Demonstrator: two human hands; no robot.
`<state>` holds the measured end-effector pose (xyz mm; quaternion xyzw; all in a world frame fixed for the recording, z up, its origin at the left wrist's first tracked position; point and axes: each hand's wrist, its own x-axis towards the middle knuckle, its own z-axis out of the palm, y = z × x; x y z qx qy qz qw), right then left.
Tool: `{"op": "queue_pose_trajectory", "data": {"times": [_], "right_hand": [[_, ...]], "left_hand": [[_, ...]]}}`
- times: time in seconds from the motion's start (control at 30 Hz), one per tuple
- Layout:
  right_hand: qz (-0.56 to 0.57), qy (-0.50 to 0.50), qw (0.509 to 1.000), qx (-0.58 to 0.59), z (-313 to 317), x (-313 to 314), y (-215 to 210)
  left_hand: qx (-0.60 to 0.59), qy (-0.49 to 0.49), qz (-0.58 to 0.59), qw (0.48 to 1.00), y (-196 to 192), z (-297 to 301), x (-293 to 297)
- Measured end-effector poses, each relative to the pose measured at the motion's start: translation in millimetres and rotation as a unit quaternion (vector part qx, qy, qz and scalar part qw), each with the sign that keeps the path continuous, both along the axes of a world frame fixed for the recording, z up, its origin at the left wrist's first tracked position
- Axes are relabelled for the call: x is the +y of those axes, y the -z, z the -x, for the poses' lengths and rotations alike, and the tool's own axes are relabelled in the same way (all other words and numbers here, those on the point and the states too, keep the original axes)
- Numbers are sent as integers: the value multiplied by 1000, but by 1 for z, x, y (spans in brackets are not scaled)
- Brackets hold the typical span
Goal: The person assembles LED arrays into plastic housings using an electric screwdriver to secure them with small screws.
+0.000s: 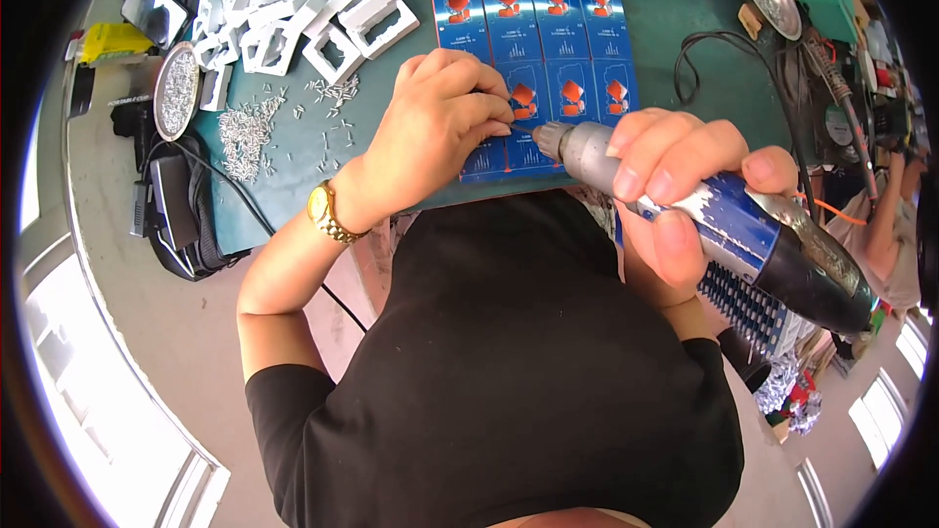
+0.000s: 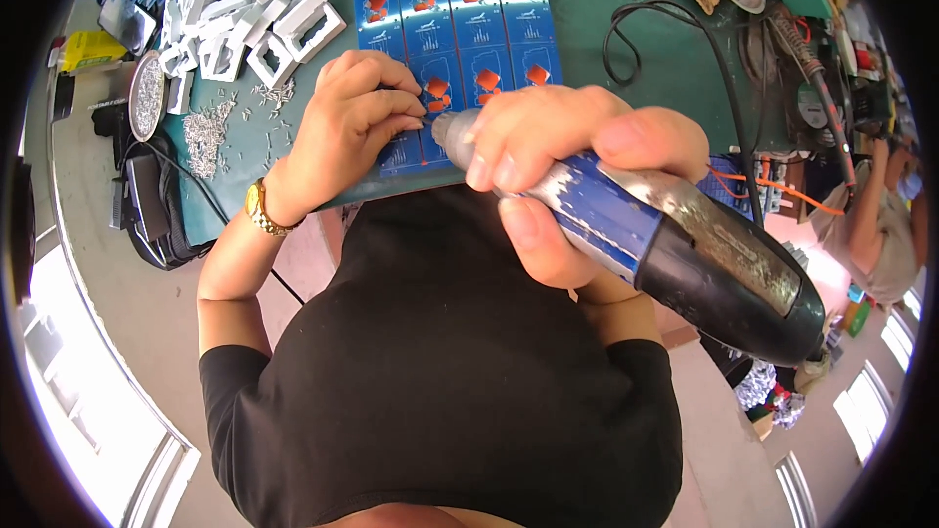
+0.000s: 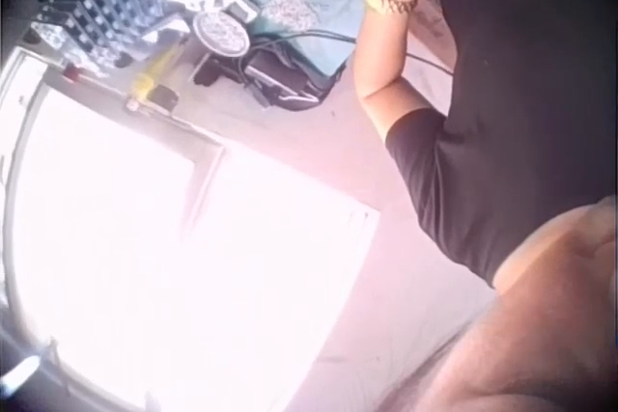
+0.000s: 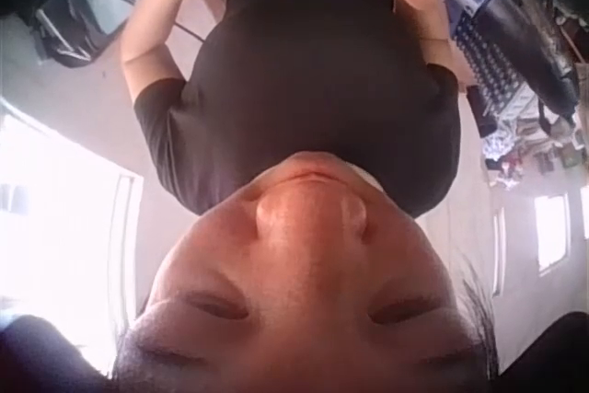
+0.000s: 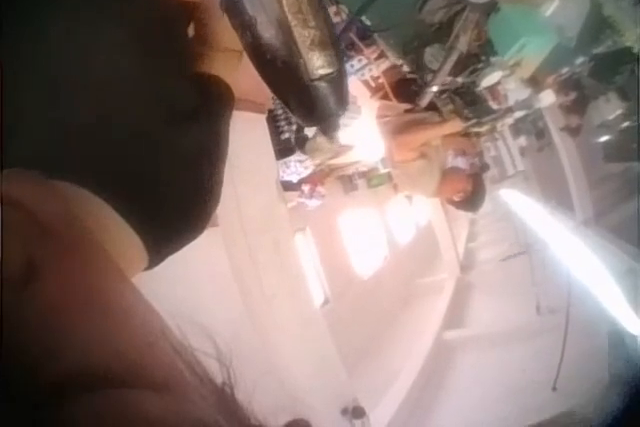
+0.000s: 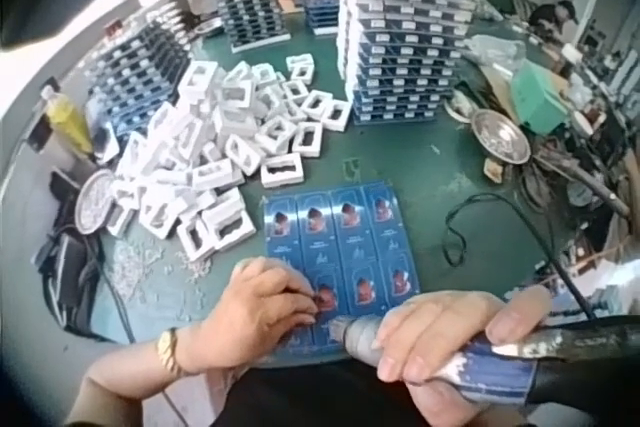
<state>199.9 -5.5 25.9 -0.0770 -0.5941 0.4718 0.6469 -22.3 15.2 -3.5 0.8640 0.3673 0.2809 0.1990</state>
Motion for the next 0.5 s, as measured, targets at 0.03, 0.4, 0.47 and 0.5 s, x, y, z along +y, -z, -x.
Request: {"op": "queue_pose_trajectory", "data": {"times": [0.03, 0.4, 0.47, 0.5], "right_hand": [[-4, -4, 1000, -8, 1, 1, 0], [38, -44, 990, -132, 27, 9, -29], [37, -111, 979, -167, 25, 16, -31], [36, -113, 979, -166, 26, 17, -30]], "left_hand": [[-1, -5, -7, 1000, 1, 1, -1], [15, -44, -71, 996, -16, 24, -10], [49, -186, -29, 981, -22, 53, -18], [88, -227, -5, 970, -22, 68, -22]]}}
